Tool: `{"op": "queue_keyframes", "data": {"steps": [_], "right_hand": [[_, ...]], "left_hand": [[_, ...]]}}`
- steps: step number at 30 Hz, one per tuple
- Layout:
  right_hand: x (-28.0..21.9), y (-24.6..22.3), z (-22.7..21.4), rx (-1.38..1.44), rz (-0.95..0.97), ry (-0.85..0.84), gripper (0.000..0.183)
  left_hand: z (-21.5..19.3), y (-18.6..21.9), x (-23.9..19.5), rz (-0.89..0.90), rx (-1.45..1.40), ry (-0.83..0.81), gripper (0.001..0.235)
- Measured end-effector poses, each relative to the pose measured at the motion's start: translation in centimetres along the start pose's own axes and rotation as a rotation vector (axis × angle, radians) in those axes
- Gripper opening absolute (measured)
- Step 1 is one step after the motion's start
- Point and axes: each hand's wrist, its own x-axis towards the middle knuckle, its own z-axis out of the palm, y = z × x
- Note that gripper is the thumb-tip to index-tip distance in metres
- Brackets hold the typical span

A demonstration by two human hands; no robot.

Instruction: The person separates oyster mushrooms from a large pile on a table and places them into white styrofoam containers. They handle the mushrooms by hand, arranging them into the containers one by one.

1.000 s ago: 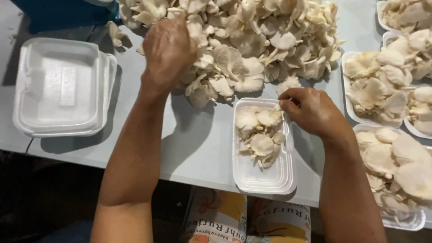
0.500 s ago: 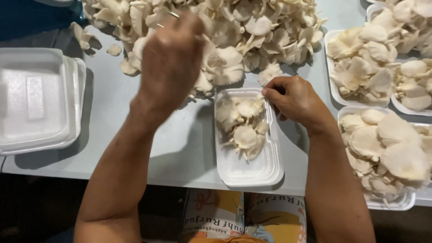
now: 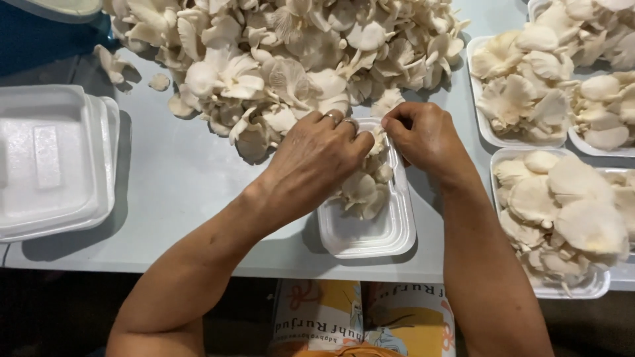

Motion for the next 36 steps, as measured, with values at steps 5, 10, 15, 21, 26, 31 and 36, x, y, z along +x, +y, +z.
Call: {"op": "queue_keyframes", "data": {"steps": [5, 10, 15, 21, 26, 31, 36], "right_hand": [[-0.7, -0.8, -0.3, 0.064, 0.051, -0.021, 0.024], [-0.7, -0.7, -1.1, 0.017, 0.045, -0.063, 0.023], [-0.6, 0.3, -1.1, 0.082, -0.057, -0.065, 0.024], [-0.5, 0.7, -0.5, 0.085, -0.058, -0.051, 0.022], [-0.3, 0.8, -0.3, 0.055, -0.060, -0.048, 0.023], [0.8, 3.7, -0.3, -0.210, -0.276, 0.192, 0.015], [1.9, 0.7, 0.0, -0.407, -0.675, 0.464, 0.009]], "left_hand": [[-1.4, -1.5, -0.4, -0.160, -0.355, -0.244, 0.018], [-0.5, -3.3, -0.1, -0.179, -0.567, 0.085, 0.021], [1.4, -3.1, -0.2, -0.273, -0.812, -0.189, 0.022], [4.4, -2.3, -0.3, -0.192, -0.757, -0.220, 0.022], [3.3, -2.7, -0.3, -0.252, -0.799, -0.289, 0.032], [2.7, -3.9, 0.1, -0.261, -0.873, -0.302, 0.040], [1.5, -3.9, 0.2, -0.228, -0.948, -0.303, 0.040]]}}
